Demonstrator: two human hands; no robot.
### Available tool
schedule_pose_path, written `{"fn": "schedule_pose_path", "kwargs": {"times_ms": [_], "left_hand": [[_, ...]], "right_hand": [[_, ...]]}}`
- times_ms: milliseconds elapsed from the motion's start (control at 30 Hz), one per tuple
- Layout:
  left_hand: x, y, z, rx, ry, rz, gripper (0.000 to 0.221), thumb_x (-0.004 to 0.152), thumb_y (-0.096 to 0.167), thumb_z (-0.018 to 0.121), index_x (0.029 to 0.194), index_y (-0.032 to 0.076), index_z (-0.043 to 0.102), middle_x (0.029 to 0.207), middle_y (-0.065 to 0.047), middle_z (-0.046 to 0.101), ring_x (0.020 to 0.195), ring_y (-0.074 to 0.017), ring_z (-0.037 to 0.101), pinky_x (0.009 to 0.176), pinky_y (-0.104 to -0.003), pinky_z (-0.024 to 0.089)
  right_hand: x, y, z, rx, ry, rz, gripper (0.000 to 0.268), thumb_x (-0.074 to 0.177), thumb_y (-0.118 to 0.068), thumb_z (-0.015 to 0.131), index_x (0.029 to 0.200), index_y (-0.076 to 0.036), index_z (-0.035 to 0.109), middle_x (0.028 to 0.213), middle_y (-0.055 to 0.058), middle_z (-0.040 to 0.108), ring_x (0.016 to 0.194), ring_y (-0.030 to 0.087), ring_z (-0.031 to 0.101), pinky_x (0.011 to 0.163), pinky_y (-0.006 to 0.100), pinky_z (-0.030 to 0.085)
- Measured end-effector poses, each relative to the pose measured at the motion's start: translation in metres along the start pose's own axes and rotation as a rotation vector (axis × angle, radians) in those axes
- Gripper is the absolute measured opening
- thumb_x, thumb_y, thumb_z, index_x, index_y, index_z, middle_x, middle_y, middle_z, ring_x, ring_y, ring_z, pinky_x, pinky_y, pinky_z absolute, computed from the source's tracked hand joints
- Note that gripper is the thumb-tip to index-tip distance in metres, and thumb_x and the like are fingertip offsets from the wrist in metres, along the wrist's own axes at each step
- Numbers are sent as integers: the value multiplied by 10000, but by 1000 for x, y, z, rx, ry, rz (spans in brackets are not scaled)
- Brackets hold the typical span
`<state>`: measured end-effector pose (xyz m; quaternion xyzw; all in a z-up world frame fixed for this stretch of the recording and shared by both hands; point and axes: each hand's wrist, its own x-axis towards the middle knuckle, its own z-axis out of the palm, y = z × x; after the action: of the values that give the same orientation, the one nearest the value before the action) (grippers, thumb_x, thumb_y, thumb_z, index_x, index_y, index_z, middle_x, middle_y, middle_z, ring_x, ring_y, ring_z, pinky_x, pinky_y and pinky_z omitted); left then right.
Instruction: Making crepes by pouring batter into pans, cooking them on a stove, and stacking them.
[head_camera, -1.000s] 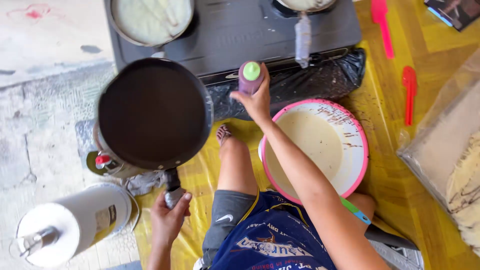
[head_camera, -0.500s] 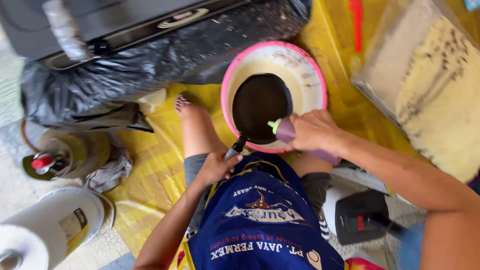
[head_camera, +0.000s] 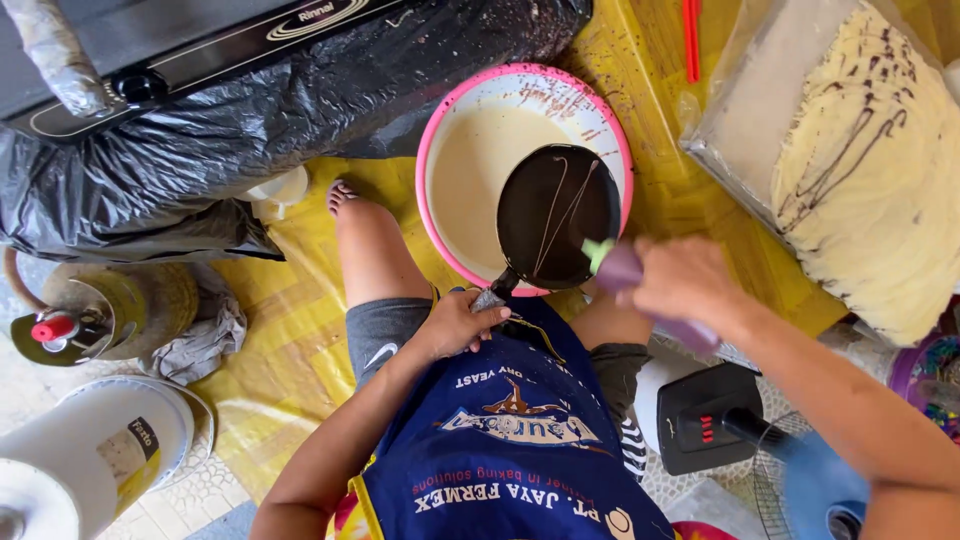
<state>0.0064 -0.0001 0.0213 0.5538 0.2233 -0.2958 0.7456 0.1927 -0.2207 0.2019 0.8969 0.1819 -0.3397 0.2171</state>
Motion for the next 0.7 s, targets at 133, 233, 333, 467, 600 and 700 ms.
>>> {"fn": "schedule_pose_path", "kwargs": {"times_ms": [133, 233, 333, 467, 600, 700], "left_hand": [[-6, 4, -8, -96, -2, 15, 339, 875, 259, 821, 880, -42, 666, 574, -138, 632, 406, -183, 634, 366, -267, 521], [-24, 7, -31, -183, 86, 53, 303, 886, 236, 805, 875, -36, 673, 570, -149, 628, 409, -199, 629, 375, -293, 526], [-47, -3, -65, -244, 305, 122, 277, 870, 211, 818, 870, -34, 687, 551, -172, 633, 404, -234, 645, 379, -335, 556], [-112, -8, -110, -210, 791, 196, 181, 873, 109, 769, 892, -40, 667, 656, -123, 666, 496, -200, 605, 462, -308, 487], [-159, -23, -127, -247, 1043, 360, 161, 893, 37, 725, 991, -62, 643, 666, -134, 642, 513, -214, 601, 481, -325, 515], [-169, -34, -122, -229, 1115, 377, 199, 897, 111, 769, 965, -37, 655, 622, -121, 641, 486, -202, 614, 461, -290, 481]], "right_hand": [[-2, -2, -27, 51, -101, 71, 734, 819, -617, 651, 1321, -83, 643, 1180, 233, 766, 1190, 439, 691, 991, 535, 517], [36, 11, -43, 260, 117, 147, 812, 828, -722, 624, 1358, -109, 589, 1217, 244, 734, 1190, 452, 668, 985, 534, 501], [93, -25, -44, 719, 539, -79, 846, 766, -579, 783, 1405, -92, 520, 1240, 260, 663, 1212, 471, 618, 1019, 549, 461], [184, -149, -61, 1198, 939, -791, 863, 777, -137, 887, 1433, -63, 332, 1276, 188, 629, 1079, 314, 713, 927, 398, 598], [235, -261, -78, 1296, 926, -907, 880, 749, -81, 899, 1419, -43, 329, 1269, 226, 643, 1096, 350, 733, 929, 398, 625], [258, -291, -69, 1231, 1036, -761, 937, 760, -187, 923, 1475, -54, 333, 1401, 201, 584, 1225, 366, 669, 1019, 425, 538]]}}
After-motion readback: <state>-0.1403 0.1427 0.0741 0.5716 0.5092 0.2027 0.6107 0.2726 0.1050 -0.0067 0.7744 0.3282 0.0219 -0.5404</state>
